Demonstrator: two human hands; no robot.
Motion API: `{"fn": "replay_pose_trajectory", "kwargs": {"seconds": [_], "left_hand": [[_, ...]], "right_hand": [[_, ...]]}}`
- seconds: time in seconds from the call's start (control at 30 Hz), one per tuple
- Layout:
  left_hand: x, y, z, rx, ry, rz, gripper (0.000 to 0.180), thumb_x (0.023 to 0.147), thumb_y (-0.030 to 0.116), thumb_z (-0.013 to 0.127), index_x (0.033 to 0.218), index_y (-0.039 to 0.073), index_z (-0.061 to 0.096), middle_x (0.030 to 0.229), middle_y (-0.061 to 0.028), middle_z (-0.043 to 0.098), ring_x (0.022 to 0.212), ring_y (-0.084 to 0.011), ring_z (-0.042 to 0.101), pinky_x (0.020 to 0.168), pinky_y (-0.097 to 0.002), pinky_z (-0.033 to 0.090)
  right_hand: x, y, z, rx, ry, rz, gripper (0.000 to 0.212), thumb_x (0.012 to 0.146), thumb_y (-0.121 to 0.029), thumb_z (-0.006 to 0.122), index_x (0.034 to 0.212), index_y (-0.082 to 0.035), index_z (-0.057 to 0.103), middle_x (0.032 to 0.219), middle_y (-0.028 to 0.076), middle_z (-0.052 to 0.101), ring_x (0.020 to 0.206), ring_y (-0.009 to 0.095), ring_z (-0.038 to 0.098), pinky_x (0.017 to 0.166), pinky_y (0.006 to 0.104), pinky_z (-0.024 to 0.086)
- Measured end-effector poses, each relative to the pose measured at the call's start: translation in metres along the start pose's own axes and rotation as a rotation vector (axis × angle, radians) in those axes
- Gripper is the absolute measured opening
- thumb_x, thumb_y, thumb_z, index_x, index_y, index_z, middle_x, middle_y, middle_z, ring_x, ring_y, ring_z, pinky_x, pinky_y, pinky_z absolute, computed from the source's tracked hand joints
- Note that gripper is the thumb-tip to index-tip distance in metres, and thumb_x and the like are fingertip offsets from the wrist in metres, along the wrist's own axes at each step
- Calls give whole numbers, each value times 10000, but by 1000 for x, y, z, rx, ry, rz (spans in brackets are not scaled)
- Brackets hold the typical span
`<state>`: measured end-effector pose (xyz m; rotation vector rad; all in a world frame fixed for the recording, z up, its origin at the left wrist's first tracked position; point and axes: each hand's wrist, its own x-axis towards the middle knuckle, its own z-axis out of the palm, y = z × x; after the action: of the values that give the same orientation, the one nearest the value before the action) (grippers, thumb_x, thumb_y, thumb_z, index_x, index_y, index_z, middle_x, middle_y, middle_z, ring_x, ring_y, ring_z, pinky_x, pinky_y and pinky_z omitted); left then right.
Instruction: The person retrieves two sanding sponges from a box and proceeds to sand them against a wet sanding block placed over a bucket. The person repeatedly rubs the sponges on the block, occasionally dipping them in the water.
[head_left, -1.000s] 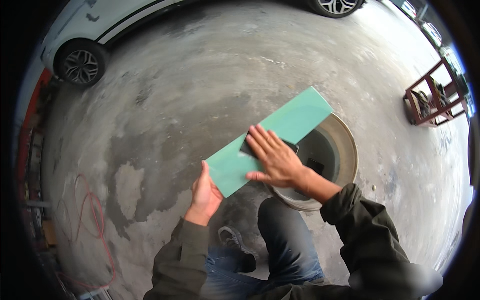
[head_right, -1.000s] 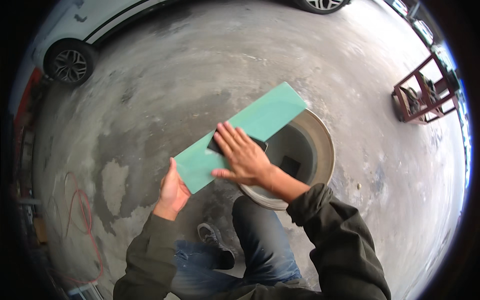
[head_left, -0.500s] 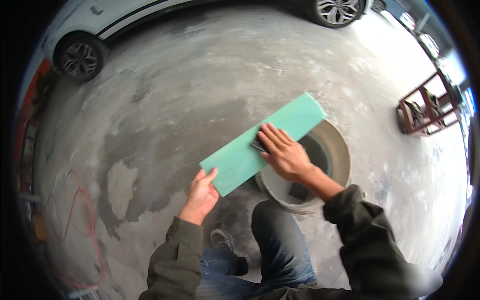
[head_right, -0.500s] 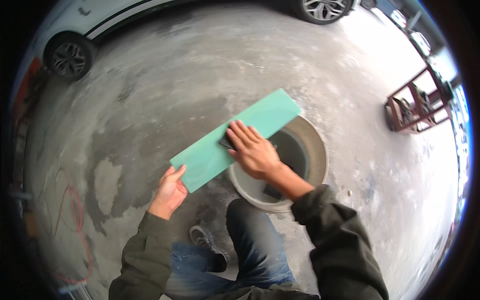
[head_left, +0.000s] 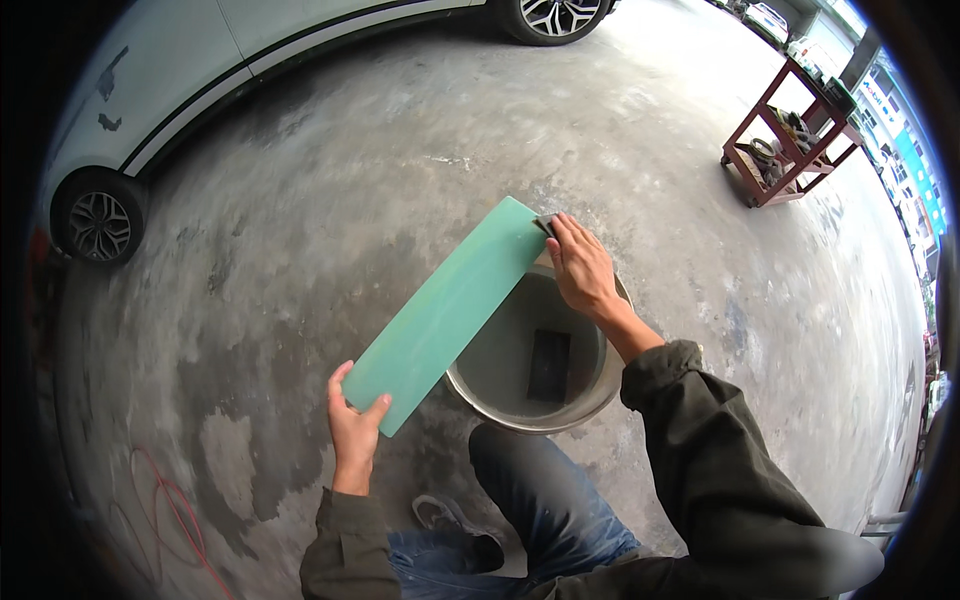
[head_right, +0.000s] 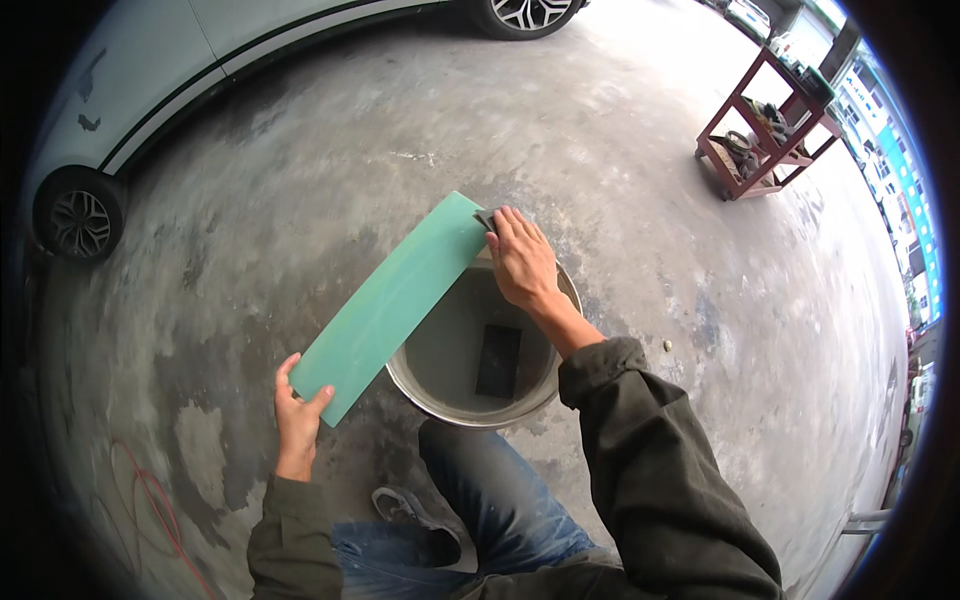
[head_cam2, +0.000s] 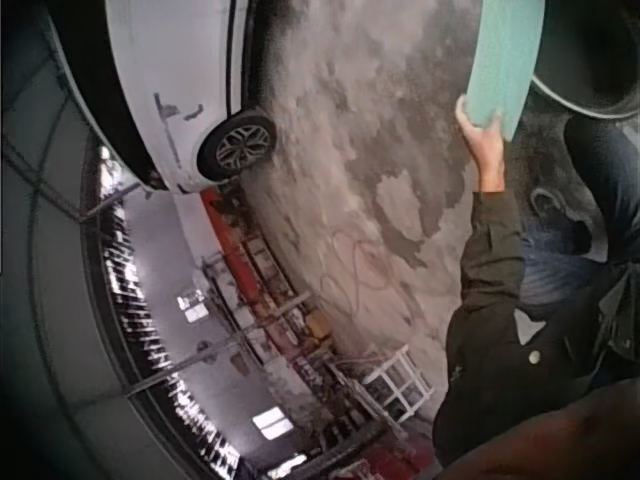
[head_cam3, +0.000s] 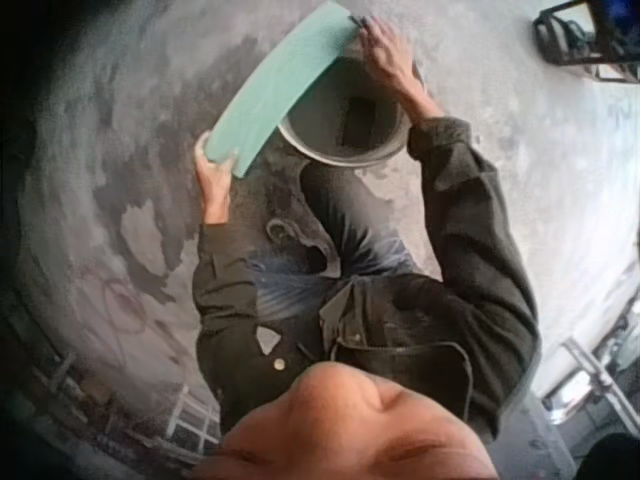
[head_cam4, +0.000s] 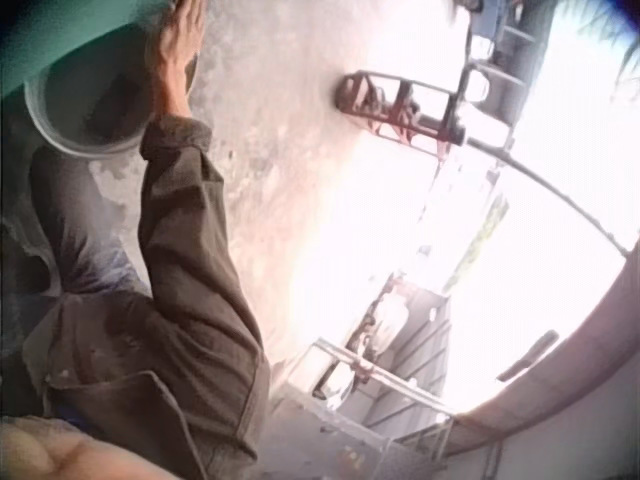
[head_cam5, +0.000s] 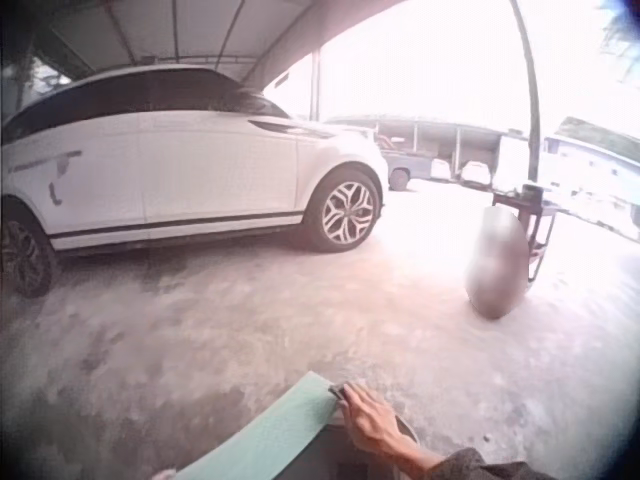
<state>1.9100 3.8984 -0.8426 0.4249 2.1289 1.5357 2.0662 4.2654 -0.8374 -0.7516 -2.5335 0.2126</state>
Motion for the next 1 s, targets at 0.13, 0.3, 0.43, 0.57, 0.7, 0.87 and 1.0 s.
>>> {"fn": "replay_pose_trajectory", "kwargs": {"seconds": [0.13, 0.3, 0.43, 0.57, 0.7, 0.87, 1.0], "left_hand": [[-10, 17, 4, 481, -2, 254, 1111, 609, 128, 947, 1504, 33, 297, 1542, -206, 229, 1368, -364, 380, 1096, -460, 411], [-19, 26, 14, 757, -78, 371, 1166, 577, 175, 954, 1538, 77, 301, 1605, -198, 143, 1420, -423, 294, 1140, -514, 353], [-27, 28, 21, 985, -45, 406, 729, 824, 49, 761, 1471, 259, 499, 1646, -86, 236, 1447, -529, 192, 1153, -651, 257], [-30, 41, 21, 1040, 28, 411, 642, 858, 25, 714, 1437, 246, 549, 1605, -64, 352, 1462, -550, 179, 1130, -740, 165], [-40, 67, 14, 755, -40, 336, 525, 896, 25, 678, 1379, 220, 614, 1532, -61, 473, 1442, -524, 272, 1134, -740, 129], [-32, 87, 16, 229, -176, 249, 303, 928, 136, 711, 1221, 59, 705, 1270, -159, 680, 1213, -270, 640, 1049, -370, 457], [-30, 91, 19, 273, -202, 175, 287, 935, 180, 723, 1138, -23, 719, 1038, -176, 743, 941, -169, 719, 868, -302, 547]], "right_hand": [[-15, -11, -14, 133, 68, -48, 432, 1021, -243, 513, 1358, 28, 539, 1421, 205, 547, 1340, 350, 498, 1118, 454, 372], [-35, -29, 0, -3, -91, -375, 483, 1008, -277, 536, 1403, -1, 508, 1493, 161, 489, 1411, 309, 428, 1156, 477, 326], [-40, -36, 1, -13, -124, -317, 495, 1022, -286, 512, 1434, -13, 478, 1534, 139, 446, 1454, 283, 370, 1188, 475, 278], [-36, -43, -17, -4, -72, -327, 488, 1017, -282, 518, 1424, -14, 491, 1525, 136, 459, 1449, 280, 385, 1184, 480, 289], [-29, -66, -49, 42, -24, -445, 518, 989, -287, 554, 1425, -15, 492, 1532, 144, 450, 1446, 274, 395, 1183, 479, 290], [-36, -98, -65, 47, 40, -610, 541, 988, -284, 530, 1431, 23, 476, 1530, 178, 445, 1442, 291, 405, 1175, 482, 300], [-45, -126, -54, 149, 13, -650, 534, 994, -278, 517, 1432, 26, 475, 1524, 191, 444, 1446, 303, 396, 1175, 498, 301]]}}
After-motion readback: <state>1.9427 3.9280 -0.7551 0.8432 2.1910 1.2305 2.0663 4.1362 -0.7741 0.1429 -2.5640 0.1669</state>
